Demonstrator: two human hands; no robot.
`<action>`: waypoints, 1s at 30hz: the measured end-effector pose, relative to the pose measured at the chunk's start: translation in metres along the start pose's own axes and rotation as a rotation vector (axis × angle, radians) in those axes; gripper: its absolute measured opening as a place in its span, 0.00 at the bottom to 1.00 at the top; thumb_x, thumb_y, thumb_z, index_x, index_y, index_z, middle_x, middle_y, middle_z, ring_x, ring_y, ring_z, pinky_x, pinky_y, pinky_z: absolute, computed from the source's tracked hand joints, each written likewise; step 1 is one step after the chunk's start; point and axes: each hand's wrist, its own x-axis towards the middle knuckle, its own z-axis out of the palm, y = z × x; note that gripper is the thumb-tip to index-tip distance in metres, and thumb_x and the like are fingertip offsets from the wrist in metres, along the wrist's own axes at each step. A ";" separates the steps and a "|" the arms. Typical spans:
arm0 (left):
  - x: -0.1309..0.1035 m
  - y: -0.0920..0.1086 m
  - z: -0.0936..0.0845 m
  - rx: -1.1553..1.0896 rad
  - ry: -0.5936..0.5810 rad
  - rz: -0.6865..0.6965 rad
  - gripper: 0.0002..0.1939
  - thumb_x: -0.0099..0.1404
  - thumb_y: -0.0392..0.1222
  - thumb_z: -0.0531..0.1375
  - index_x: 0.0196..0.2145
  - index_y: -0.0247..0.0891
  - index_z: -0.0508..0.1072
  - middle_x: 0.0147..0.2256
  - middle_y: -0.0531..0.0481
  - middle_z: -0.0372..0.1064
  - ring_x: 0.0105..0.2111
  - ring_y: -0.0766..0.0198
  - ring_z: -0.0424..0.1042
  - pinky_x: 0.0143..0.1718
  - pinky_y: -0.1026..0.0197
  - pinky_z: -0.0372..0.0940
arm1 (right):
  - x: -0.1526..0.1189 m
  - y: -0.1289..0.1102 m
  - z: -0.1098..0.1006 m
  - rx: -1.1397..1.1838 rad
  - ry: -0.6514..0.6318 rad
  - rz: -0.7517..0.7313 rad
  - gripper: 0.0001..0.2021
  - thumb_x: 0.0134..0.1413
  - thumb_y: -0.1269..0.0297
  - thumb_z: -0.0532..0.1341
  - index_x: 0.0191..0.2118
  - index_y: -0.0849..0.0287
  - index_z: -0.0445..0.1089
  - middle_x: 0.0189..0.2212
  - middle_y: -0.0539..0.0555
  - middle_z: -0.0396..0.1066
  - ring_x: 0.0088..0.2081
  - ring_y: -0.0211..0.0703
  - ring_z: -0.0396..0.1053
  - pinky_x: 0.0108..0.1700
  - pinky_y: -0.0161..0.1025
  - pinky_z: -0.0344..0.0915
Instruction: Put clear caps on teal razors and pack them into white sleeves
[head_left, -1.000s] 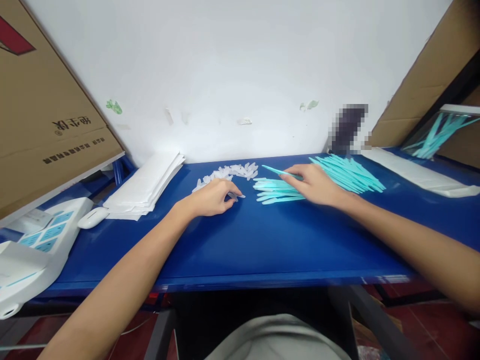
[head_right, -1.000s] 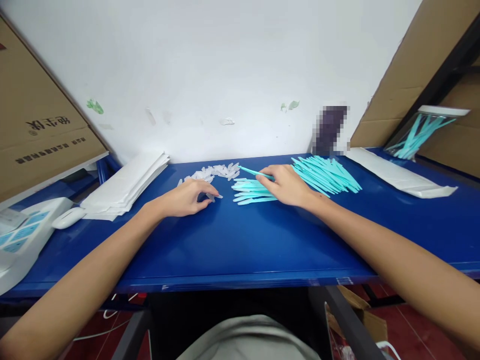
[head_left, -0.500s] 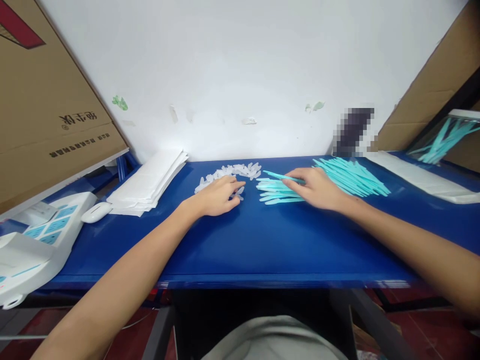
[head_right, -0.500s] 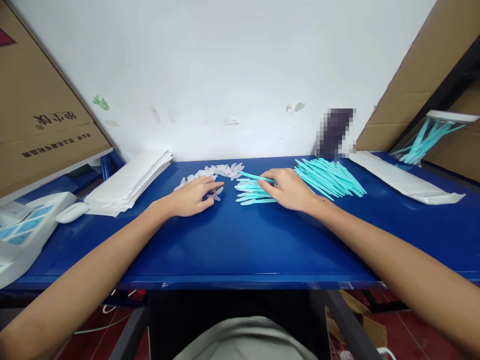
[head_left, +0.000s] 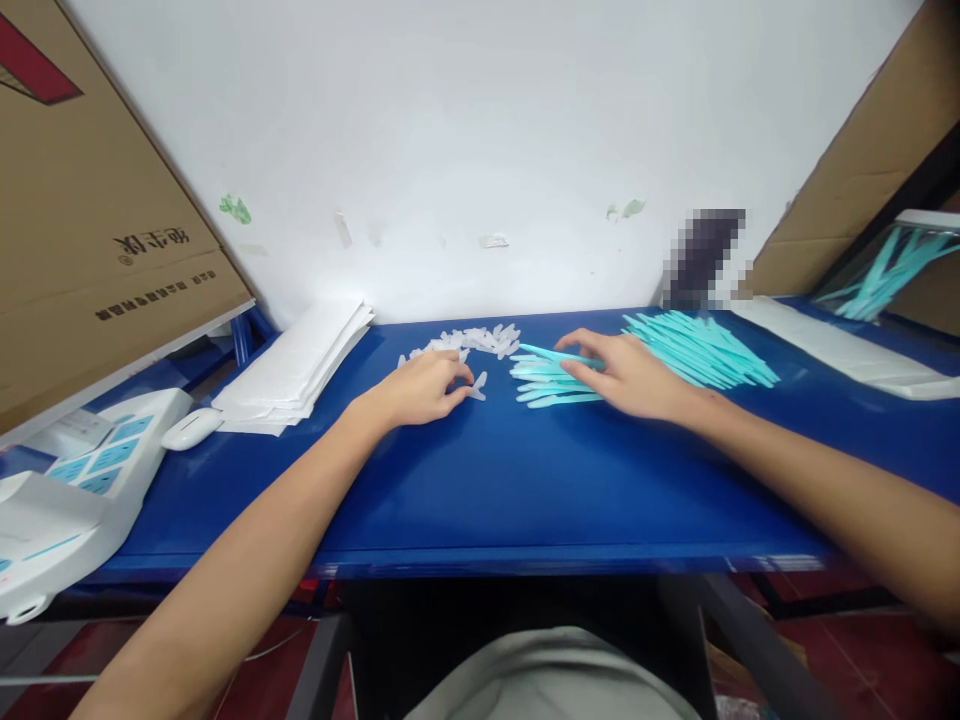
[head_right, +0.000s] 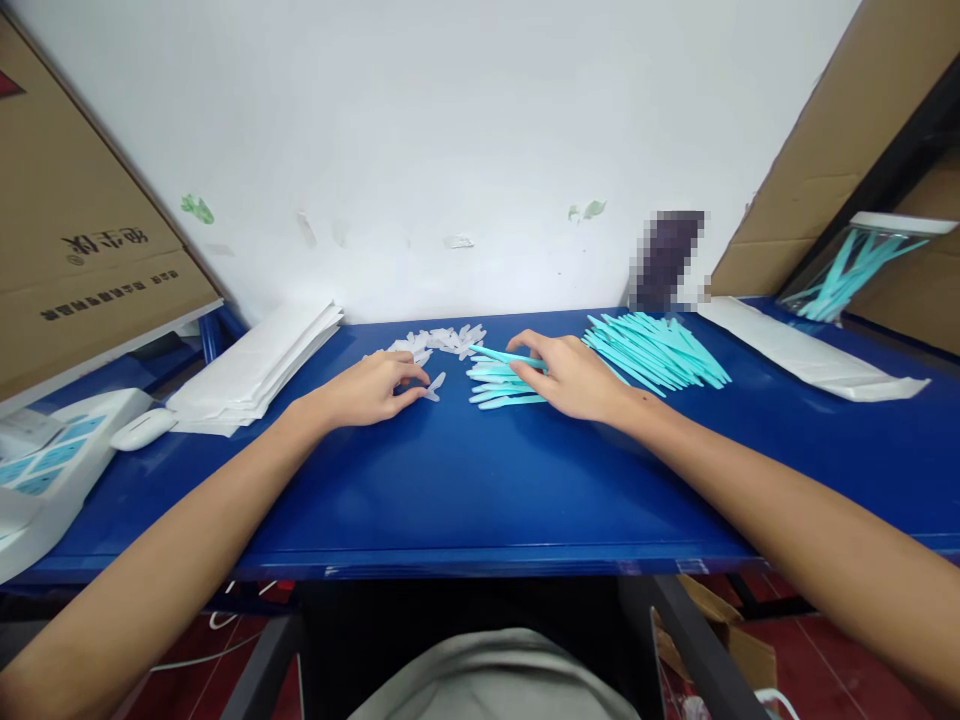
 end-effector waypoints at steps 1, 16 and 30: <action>0.000 -0.001 0.000 0.018 -0.005 0.027 0.16 0.72 0.45 0.55 0.47 0.40 0.81 0.40 0.42 0.74 0.44 0.51 0.73 0.44 0.53 0.67 | 0.000 0.000 0.000 -0.003 -0.016 0.003 0.21 0.67 0.52 0.52 0.54 0.59 0.72 0.27 0.53 0.76 0.26 0.46 0.69 0.32 0.41 0.58; 0.009 -0.001 0.018 -0.023 -0.023 0.116 0.11 0.77 0.38 0.47 0.47 0.41 0.69 0.62 0.44 0.68 0.73 0.47 0.45 0.67 0.34 0.44 | 0.001 0.001 0.002 -0.006 -0.047 -0.017 0.20 0.68 0.53 0.52 0.51 0.58 0.76 0.43 0.56 0.81 0.34 0.48 0.75 0.38 0.42 0.62; 0.002 0.006 0.007 -0.169 0.029 0.110 0.05 0.70 0.38 0.60 0.38 0.38 0.77 0.39 0.46 0.77 0.41 0.56 0.74 0.44 0.57 0.64 | -0.002 -0.005 -0.004 -0.027 -0.074 -0.082 0.20 0.68 0.55 0.53 0.56 0.60 0.72 0.41 0.59 0.80 0.32 0.47 0.74 0.35 0.41 0.62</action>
